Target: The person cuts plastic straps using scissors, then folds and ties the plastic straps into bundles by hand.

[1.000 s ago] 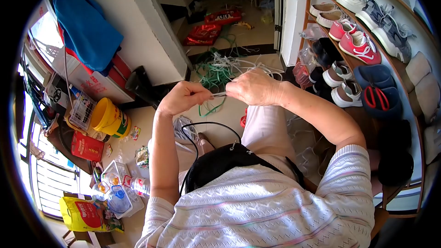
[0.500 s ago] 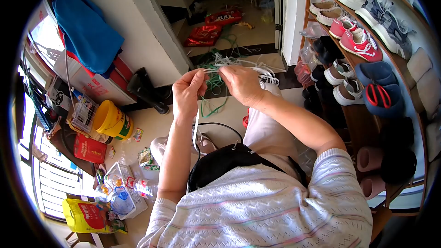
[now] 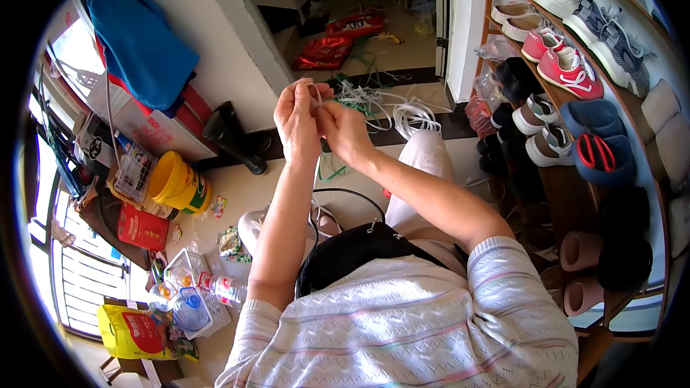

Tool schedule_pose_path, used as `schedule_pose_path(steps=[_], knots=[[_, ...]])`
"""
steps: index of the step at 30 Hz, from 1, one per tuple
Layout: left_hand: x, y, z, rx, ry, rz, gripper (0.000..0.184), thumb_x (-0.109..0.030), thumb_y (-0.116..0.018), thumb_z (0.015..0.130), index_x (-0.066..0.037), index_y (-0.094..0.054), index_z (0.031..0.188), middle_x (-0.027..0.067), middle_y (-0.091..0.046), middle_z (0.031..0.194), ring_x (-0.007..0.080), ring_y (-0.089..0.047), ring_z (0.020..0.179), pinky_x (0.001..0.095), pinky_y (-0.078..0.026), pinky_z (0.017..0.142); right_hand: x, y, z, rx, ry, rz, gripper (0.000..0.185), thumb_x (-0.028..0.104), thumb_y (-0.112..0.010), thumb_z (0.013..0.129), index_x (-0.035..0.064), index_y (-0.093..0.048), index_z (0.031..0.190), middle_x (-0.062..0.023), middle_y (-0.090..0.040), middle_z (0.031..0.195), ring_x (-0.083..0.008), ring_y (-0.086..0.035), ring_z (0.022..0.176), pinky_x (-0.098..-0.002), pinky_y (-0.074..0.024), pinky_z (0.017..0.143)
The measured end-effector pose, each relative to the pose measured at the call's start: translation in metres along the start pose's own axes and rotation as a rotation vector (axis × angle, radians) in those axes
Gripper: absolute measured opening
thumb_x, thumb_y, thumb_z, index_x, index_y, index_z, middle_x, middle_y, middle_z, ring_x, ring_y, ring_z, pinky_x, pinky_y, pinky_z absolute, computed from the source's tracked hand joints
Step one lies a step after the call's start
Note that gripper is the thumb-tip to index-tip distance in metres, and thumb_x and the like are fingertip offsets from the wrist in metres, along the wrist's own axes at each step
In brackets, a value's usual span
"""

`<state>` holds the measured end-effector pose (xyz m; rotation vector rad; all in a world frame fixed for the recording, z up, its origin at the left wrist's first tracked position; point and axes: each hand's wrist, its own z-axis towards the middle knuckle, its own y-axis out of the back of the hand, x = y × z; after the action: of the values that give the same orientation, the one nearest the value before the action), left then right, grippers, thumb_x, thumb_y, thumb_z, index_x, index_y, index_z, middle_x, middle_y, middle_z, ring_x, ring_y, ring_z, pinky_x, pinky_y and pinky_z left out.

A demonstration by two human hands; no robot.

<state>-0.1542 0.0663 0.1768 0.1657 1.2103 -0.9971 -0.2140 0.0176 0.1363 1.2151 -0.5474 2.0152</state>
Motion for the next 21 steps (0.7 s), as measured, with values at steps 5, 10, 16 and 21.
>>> schedule_pose_path(steps=[5, 10, 16, 21], knots=[[0.001, -0.007, 0.011, -0.03, -0.128, 0.006, 0.019, -0.019, -0.047, 0.093, -0.002, -0.055, 0.092, 0.0058, -0.06, 0.082, 0.0096, -0.052, 0.077, 0.0217, -0.041, 0.076, 0.008, -0.016, 0.002, -0.076, 0.034, 0.264, 0.015, 0.013, -0.052, 0.088, 0.0017, -0.062, 0.088, -0.0126, -0.061, 0.076, -0.0191, -0.059, 0.069, -0.0269, -0.0455, 0.062], [-0.012, -0.001, 0.016, 0.033, -0.011, -0.106, 0.018, -0.02, -0.049, 0.092, -0.003, -0.056, 0.089, 0.0052, -0.061, 0.086, 0.0102, -0.05, 0.082, 0.0245, -0.04, 0.082, 0.021, 0.006, 0.014, -0.002, 0.415, -0.341, 0.011, 0.012, -0.06, 0.079, 0.0055, -0.065, 0.087, -0.0112, -0.06, 0.078, -0.0256, -0.058, 0.07, -0.0315, -0.0459, 0.063], [-0.014, -0.003, 0.011, 0.181, 0.012, 0.006, 0.022, -0.025, -0.048, 0.093, -0.004, -0.057, 0.092, 0.0053, -0.06, 0.093, 0.0088, -0.051, 0.073, 0.022, -0.044, 0.067, 0.033, 0.025, 0.031, 0.21, 0.294, -0.305, 0.009, 0.011, -0.064, 0.075, 0.0024, -0.064, 0.077, -0.0099, -0.061, 0.063, -0.0228, -0.06, 0.056, -0.0303, -0.0456, 0.052], [-0.027, -0.005, 0.004, 0.294, 0.154, 0.069, 0.031, -0.028, -0.047, 0.093, -0.006, -0.05, 0.116, 0.0066, -0.059, 0.103, 0.0093, -0.053, 0.065, 0.0231, -0.044, 0.049, 0.031, 0.034, 0.031, 0.32, -0.039, 0.056, 0.017, 0.015, -0.062, 0.082, -0.0002, -0.064, 0.075, -0.003, -0.057, 0.058, -0.0085, -0.053, 0.049, -0.0223, -0.0409, 0.042]])
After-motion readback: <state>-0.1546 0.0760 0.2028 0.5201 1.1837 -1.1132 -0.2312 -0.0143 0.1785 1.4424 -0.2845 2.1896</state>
